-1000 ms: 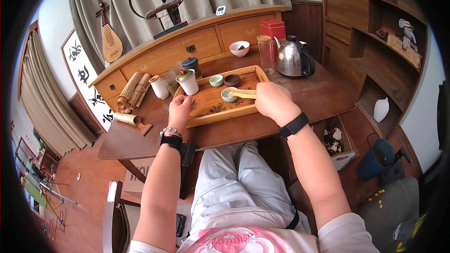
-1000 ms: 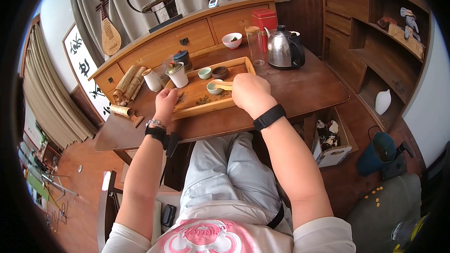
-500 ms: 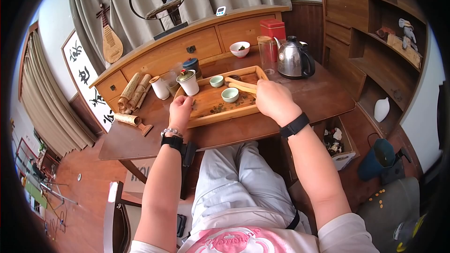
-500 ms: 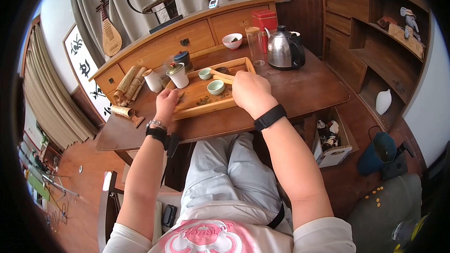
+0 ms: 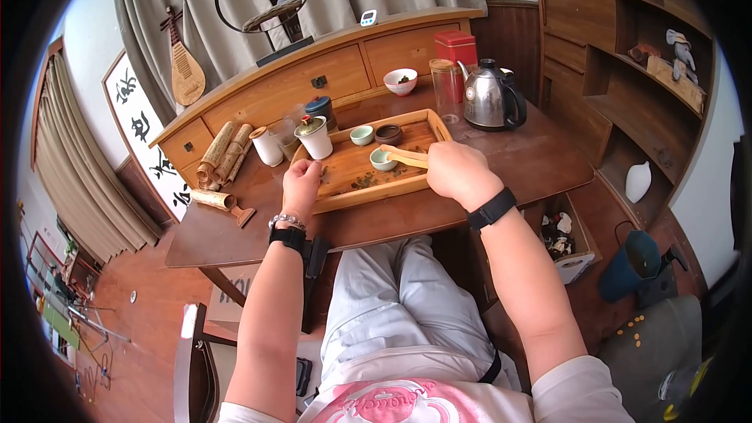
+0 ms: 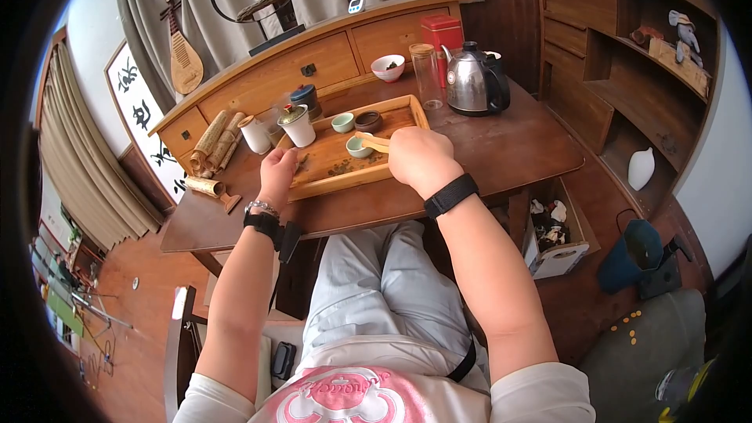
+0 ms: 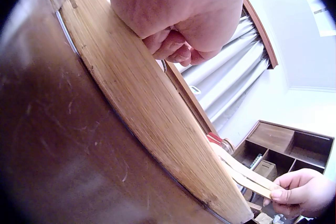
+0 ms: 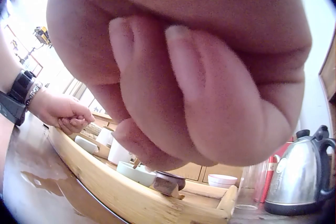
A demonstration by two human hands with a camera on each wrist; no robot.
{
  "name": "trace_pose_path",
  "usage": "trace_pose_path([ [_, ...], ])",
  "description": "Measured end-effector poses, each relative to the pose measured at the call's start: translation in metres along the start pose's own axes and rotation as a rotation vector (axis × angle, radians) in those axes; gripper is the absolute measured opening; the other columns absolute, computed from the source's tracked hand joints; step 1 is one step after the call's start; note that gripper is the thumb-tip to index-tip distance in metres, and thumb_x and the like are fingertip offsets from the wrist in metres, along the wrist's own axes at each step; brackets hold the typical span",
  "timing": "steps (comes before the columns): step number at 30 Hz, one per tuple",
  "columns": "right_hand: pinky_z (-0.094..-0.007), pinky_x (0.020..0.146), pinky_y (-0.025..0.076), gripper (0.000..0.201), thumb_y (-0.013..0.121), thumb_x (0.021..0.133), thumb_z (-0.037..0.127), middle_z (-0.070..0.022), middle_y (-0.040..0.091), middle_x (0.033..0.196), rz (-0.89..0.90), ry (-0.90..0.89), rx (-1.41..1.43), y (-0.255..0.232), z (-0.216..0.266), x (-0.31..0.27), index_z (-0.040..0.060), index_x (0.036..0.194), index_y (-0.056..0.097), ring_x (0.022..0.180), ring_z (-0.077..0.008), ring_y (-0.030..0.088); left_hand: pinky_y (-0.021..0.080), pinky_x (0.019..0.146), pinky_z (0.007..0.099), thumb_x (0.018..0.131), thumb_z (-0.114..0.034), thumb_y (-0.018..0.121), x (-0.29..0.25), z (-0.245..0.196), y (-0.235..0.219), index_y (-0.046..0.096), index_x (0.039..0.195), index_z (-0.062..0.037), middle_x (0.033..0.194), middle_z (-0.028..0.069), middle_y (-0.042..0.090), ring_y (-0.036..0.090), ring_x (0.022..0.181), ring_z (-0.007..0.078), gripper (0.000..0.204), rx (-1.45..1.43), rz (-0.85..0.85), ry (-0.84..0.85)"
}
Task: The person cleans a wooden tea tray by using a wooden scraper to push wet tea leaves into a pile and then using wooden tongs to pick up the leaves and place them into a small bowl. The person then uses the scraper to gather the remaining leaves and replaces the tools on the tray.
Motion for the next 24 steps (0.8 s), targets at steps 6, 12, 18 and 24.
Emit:
trace_pose_path([
  [6,-0.0393,0.074,0.055,0.018,0.056,0.081,0.009,-0.0162,0.070,0.091,0.008,-0.002,-0.006,0.0027,-0.0008,0.0009,0.0042,0.087,0.073,0.088,-0.0312,0.068,0.037,0.053,0.0233,0.089,-0.022,0.060,-0.0002,-0.0009,-0.0001,0.059,0.073,-0.0040,0.066,-0.0024,0.053,0.046,0.059,0.0063,0.024,0.015,-0.001,0.002],
  [12,-0.0417,0.076,0.054,0.019,0.053,0.082,0.009,-0.0183,0.069,0.092,-0.133,-0.005,0.121,0.0016,-0.0057,0.0060,0.0021,0.087,0.071,0.089,-0.0338,0.068,0.037,0.054,0.0235,0.090,-0.022,0.060,-0.0019,-0.0027,0.0000,0.058,0.074,-0.0044,0.066,-0.0026,0.053,0.046,0.059,0.0062,0.024,0.023,0.001,-0.007],
  [18,-0.0426,0.076,0.054,0.019,0.052,0.082,0.008,-0.0195,0.069,0.091,-0.253,-0.008,0.170,-0.0021,-0.0081,0.0070,0.0007,0.085,0.070,0.088,-0.0349,0.067,0.037,0.055,0.0232,0.090,-0.022,0.060,-0.0025,-0.0036,0.0008,0.058,0.074,-0.0046,0.067,-0.0024,0.053,0.047,0.060,0.0063,0.024,0.022,0.005,-0.010],
  [24,-0.0412,0.075,0.054,0.018,0.055,0.080,0.009,-0.0180,0.070,0.090,-0.038,0.031,0.051,0.0000,-0.0060,0.0033,0.0025,0.085,0.072,0.087,-0.0329,0.068,0.038,0.055,0.0235,0.090,-0.022,0.060,-0.0022,-0.0032,0.0008,0.058,0.074,-0.0045,0.067,-0.0021,0.053,0.047,0.061,0.0067,0.024,0.020,0.011,-0.020],
])
Point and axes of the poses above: each hand's wrist, its own x-axis towards the middle knuckle, its own y-axis out of the palm, z = x × y, the point moved 5 cm from there along x, towards the middle knuckle
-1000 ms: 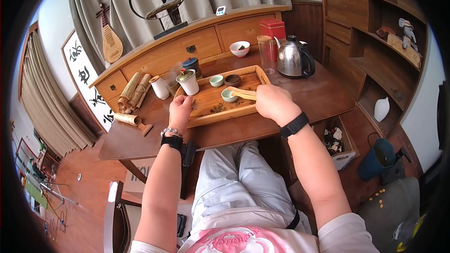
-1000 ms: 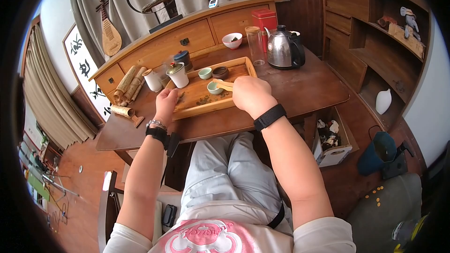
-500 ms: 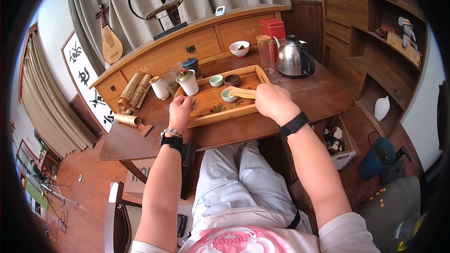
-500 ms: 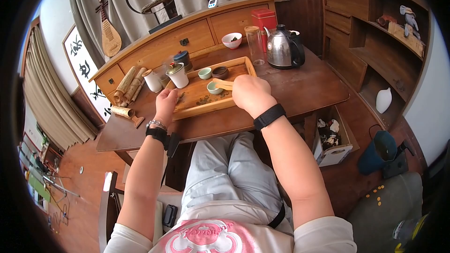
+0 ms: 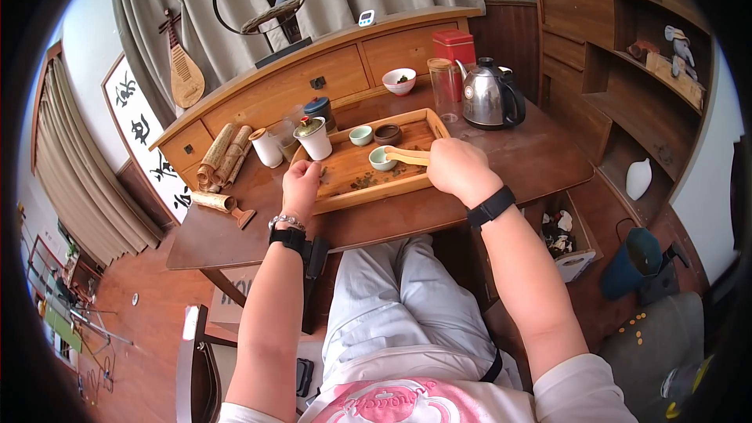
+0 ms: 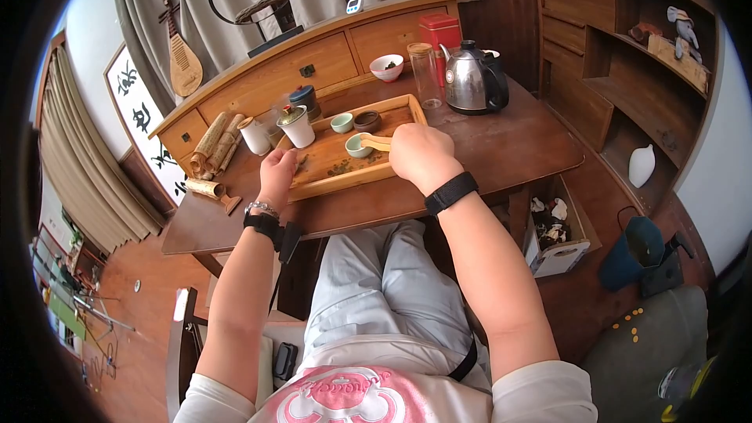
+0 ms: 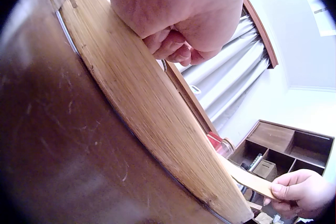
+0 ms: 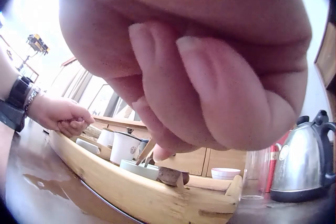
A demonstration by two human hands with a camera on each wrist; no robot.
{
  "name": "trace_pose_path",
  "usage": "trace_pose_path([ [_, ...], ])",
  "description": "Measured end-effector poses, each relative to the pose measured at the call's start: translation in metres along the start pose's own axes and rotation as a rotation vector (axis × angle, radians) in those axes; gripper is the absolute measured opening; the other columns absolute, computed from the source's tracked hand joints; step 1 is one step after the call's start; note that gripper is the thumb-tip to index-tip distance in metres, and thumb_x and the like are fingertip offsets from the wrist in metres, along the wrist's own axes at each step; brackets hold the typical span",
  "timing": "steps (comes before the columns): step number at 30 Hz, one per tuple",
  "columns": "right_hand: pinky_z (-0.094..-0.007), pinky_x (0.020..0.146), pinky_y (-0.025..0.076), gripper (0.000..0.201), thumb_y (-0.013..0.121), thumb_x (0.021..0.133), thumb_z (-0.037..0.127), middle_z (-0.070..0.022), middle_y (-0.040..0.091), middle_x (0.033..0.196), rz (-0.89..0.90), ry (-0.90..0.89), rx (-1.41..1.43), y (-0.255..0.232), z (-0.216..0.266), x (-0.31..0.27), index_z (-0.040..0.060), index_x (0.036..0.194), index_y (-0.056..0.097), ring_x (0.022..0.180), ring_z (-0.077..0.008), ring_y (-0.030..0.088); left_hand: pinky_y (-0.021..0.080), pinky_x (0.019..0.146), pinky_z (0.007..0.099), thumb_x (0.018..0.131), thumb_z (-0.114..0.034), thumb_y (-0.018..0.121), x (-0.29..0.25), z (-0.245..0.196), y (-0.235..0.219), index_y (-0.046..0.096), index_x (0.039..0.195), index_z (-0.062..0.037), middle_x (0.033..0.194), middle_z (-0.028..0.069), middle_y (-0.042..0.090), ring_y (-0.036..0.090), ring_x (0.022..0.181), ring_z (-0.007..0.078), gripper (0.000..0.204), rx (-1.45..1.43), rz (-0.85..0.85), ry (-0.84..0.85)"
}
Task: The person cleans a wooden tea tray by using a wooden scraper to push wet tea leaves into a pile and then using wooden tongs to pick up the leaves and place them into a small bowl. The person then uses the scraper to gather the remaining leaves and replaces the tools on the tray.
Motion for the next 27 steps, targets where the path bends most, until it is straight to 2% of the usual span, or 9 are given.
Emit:
trace_pose_path([
  [12,-0.0403,0.075,0.054,0.019,0.055,0.081,0.010,-0.0171,0.070,0.091,-0.006,-0.007,-0.002,0.0040,-0.0003,0.0026,0.0036,0.087,0.072,0.089,-0.0322,0.068,0.036,0.052,0.0231,0.090,-0.023,0.060,0.0013,0.0022,-0.0009,0.059,0.074,-0.0045,0.066,-0.0023,0.053,0.046,0.059,0.0062,0.024,-0.016,-0.002,0.008],
  [20,-0.0431,0.075,0.053,0.032,0.049,0.095,0.023,-0.0166,0.069,0.089,-0.123,-0.018,0.062,-0.0033,0.0031,-0.0006,0.0023,0.084,0.071,0.087,-0.0344,0.067,0.035,0.050,0.0233,0.090,-0.023,0.060,0.0036,0.0045,-0.0013,0.059,0.074,-0.0048,0.064,-0.0028,0.052,0.044,0.056,0.0057,0.024,-0.007,-0.006,0.033],
  [24,-0.0425,0.074,0.054,0.024,0.054,0.091,0.017,-0.0167,0.069,0.088,-0.159,-0.059,0.053,0.0014,0.0002,0.0016,0.0020,0.083,0.071,0.086,-0.0341,0.067,0.034,0.049,0.0230,0.090,-0.024,0.060,-0.0010,-0.0003,-0.0002,0.058,0.074,-0.0055,0.063,-0.0029,0.051,0.043,0.056,0.0056,0.024,-0.020,-0.005,0.005],
  [27,-0.0416,0.074,0.054,0.016,0.057,0.084,0.010,-0.0176,0.069,0.088,-0.110,-0.072,0.011,0.0053,0.0004,0.0033,0.0020,0.083,0.071,0.085,-0.0341,0.067,0.034,0.049,0.0228,0.090,-0.024,0.060,-0.0014,-0.0008,-0.0002,0.058,0.073,-0.0058,0.063,-0.0030,0.051,0.043,0.056,0.0056,0.025,-0.011,-0.006,-0.001],
])
Point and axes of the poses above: each hand's wrist, its own x-axis towards the middle knuckle, its own y-axis out of the palm, z = x × y, the point moved 5 cm from there along x, towards the middle knuckle
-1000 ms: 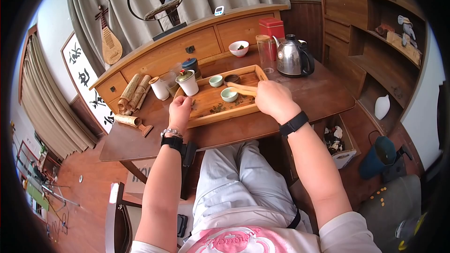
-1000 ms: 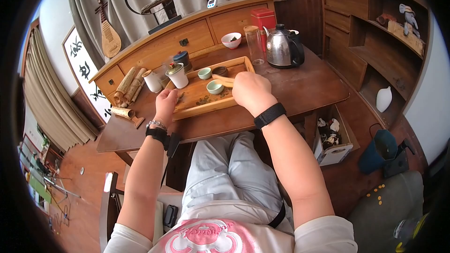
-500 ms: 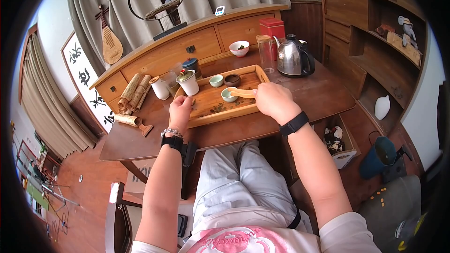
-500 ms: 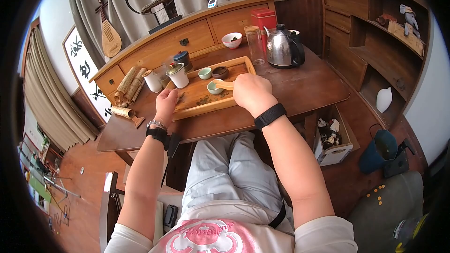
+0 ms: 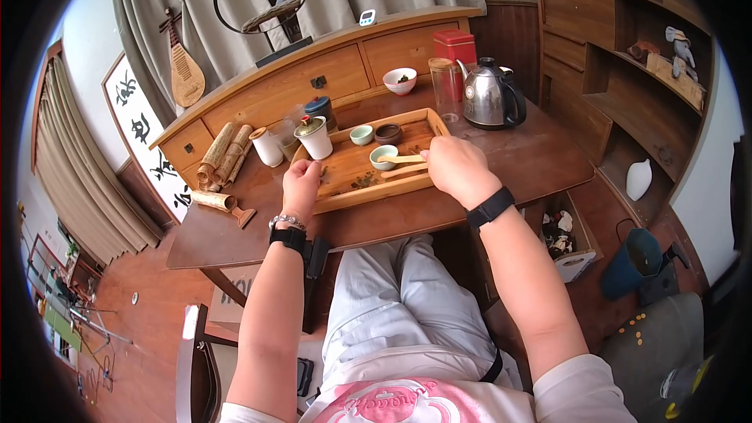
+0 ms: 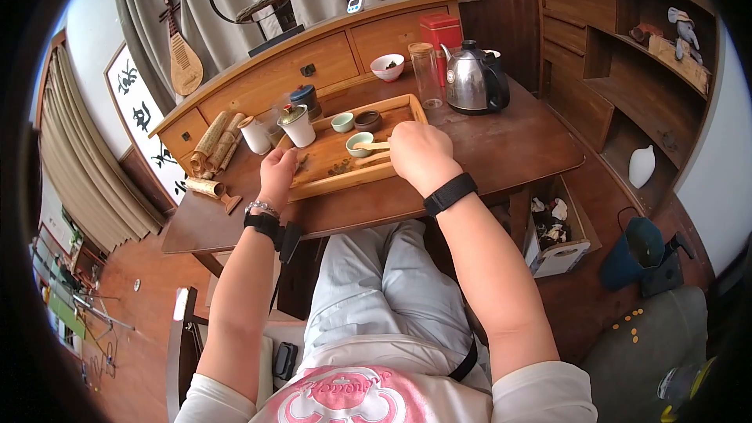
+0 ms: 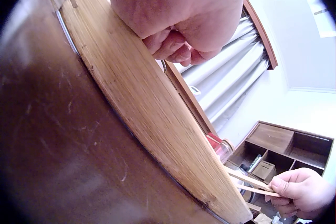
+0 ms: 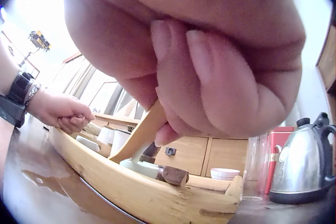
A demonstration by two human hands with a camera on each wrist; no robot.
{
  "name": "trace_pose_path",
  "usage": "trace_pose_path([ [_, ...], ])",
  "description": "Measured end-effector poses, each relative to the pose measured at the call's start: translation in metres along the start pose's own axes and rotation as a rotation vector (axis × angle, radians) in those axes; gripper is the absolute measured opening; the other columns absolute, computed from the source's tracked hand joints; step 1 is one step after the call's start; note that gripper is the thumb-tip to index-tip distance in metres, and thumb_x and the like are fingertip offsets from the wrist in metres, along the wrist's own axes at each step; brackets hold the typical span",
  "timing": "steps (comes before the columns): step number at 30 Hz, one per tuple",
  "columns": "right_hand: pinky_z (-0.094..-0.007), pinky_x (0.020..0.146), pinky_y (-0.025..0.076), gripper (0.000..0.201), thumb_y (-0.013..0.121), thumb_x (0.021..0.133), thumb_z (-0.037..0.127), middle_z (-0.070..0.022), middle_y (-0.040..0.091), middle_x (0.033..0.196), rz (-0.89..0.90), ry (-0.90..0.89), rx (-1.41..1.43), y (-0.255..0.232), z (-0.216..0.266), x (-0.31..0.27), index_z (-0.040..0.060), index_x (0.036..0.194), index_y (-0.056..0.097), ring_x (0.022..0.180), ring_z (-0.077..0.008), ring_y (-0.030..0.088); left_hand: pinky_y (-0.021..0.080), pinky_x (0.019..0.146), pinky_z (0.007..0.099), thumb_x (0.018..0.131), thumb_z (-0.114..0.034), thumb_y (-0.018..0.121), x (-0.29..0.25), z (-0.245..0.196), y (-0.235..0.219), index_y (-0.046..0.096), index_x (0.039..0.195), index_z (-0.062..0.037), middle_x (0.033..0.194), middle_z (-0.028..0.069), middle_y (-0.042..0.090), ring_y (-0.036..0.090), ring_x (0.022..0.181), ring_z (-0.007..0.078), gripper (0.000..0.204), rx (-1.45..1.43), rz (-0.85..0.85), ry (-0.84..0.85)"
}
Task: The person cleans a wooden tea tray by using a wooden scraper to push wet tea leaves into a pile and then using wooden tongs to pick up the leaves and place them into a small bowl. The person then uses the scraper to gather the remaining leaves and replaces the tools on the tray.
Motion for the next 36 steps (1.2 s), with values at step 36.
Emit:
trace_pose_path([
  [36,-0.0365,0.063,0.049,0.011,0.072,0.075,0.007,-0.0142,0.063,0.069,-0.532,0.081,0.898,-0.018,-0.028,0.020,-0.0012,0.077,0.067,0.066,-0.0274,0.062,0.037,0.053,0.0234,0.090,-0.022,0.060,0.005,0.005,-0.001,0.059,0.072,-0.0035,0.064,-0.0019,0.055,0.047,0.058,0.0060,0.026,0.002,-0.005,0.046],
])
Point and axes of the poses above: each hand's wrist, its own x-axis towards the middle knuckle, its own y-axis out of the palm, z = x × y, the point moved 5 cm from there along x, towards the middle knuckle
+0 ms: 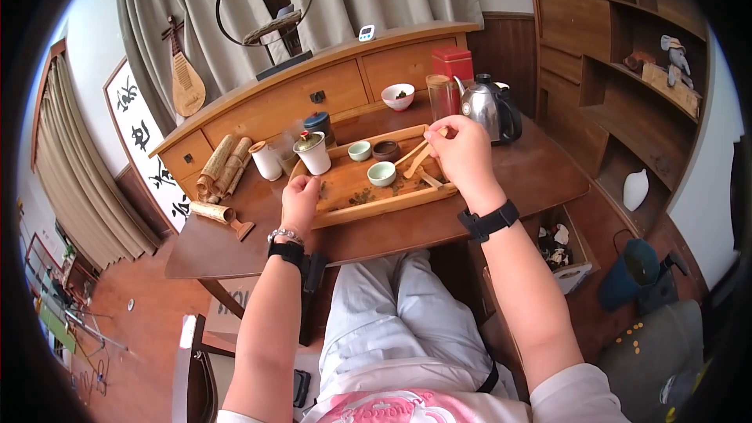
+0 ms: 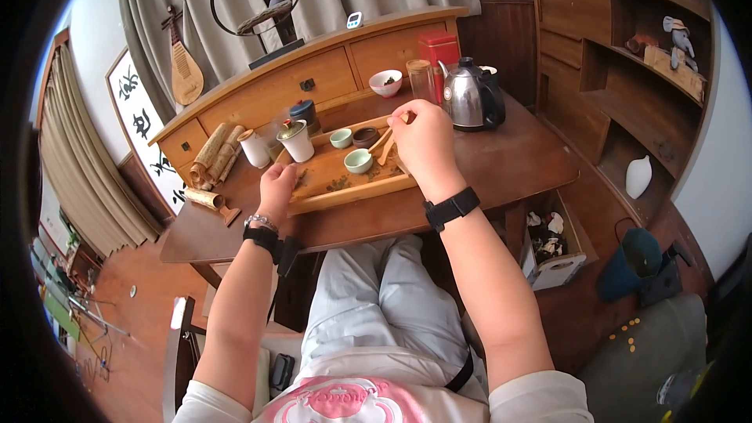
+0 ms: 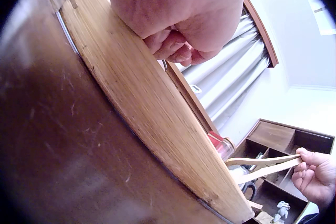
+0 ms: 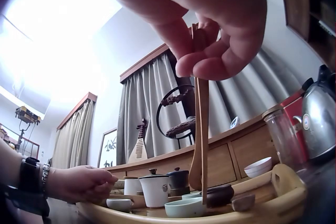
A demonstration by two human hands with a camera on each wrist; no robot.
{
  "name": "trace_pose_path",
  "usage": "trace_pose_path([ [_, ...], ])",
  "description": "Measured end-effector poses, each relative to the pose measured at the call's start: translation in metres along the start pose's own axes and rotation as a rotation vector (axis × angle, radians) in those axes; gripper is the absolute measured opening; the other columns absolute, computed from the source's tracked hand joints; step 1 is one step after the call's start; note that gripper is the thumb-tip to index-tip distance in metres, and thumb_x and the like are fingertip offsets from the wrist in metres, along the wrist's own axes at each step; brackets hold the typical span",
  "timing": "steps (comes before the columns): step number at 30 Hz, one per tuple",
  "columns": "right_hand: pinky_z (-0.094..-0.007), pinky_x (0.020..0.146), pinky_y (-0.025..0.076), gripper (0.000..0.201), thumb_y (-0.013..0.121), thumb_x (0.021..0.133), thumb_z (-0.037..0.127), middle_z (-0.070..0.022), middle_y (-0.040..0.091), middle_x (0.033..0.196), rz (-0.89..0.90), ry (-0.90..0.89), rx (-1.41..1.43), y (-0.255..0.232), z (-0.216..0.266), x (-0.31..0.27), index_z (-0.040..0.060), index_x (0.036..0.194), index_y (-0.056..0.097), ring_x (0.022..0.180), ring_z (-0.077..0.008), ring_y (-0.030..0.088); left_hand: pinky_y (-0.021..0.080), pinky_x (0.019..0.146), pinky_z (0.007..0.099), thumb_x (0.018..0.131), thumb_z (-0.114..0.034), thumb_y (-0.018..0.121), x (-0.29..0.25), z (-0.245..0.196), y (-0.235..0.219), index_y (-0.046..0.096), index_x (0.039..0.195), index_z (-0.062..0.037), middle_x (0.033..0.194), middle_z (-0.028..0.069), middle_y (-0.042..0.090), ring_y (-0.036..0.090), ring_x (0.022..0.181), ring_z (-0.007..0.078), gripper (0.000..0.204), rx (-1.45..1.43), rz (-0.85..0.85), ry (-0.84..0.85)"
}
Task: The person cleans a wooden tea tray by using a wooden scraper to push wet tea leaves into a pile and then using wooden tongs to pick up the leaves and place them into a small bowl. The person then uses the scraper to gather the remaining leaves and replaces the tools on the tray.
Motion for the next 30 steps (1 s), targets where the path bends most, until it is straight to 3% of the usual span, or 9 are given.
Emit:
trace_pose_path([
  [6,-0.0367,0.064,0.048,0.009,0.072,0.076,0.007,-0.0141,0.062,0.070,0.043,-0.004,-0.039,0.002,0.007,-0.003,-0.0002,0.077,0.066,0.068,-0.0276,0.061,0.037,0.054,0.0232,0.090,-0.022,0.060,-0.001,-0.001,-0.001,0.059,0.073,-0.0031,0.065,-0.0018,0.055,0.047,0.058,0.0061,0.026,0.021,-0.001,-0.011],
  [12,-0.0398,0.074,0.047,0.010,0.073,0.077,0.010,-0.0156,0.061,0.081,-0.013,-0.036,-0.129,-0.003,0.006,-0.001,0.0017,0.077,0.066,0.079,-0.0304,0.059,0.037,0.053,0.0231,0.089,-0.022,0.060,0.002,0.003,-0.002,0.059,0.072,-0.0031,0.065,-0.0026,0.055,0.047,0.058,0.0057,0.025,0.014,-0.007,0.001],
  [21,-0.0364,0.061,0.047,0.012,0.073,0.077,0.007,-0.0123,0.061,0.064,-0.001,-0.081,-0.133,-0.010,0.027,-0.004,-0.0009,0.077,0.065,0.062,-0.0261,0.060,0.035,0.050,0.0222,0.089,-0.022,0.060,-0.001,0.000,0.000,0.060,0.073,-0.0049,0.065,-0.0030,0.054,0.045,0.056,0.0049,0.024,-0.021,0.000,0.003],
  [30,-0.0383,0.066,0.048,0.015,0.074,0.074,0.007,-0.0133,0.062,0.071,0.013,-0.123,-0.186,-0.002,0.022,-0.005,-0.0006,0.080,0.063,0.069,-0.0285,0.060,0.036,0.050,0.0218,0.090,-0.023,0.060,-0.001,0.000,0.000,0.060,0.073,-0.0048,0.065,-0.0026,0.055,0.046,0.057,0.0051,0.025,-0.016,0.000,-0.029],
])
Point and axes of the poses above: each hand's wrist, its own x-axis towards the middle knuckle, its own y-axis out of the palm, z = x × y, the point moved 5 cm from there along x, towards the middle knuckle
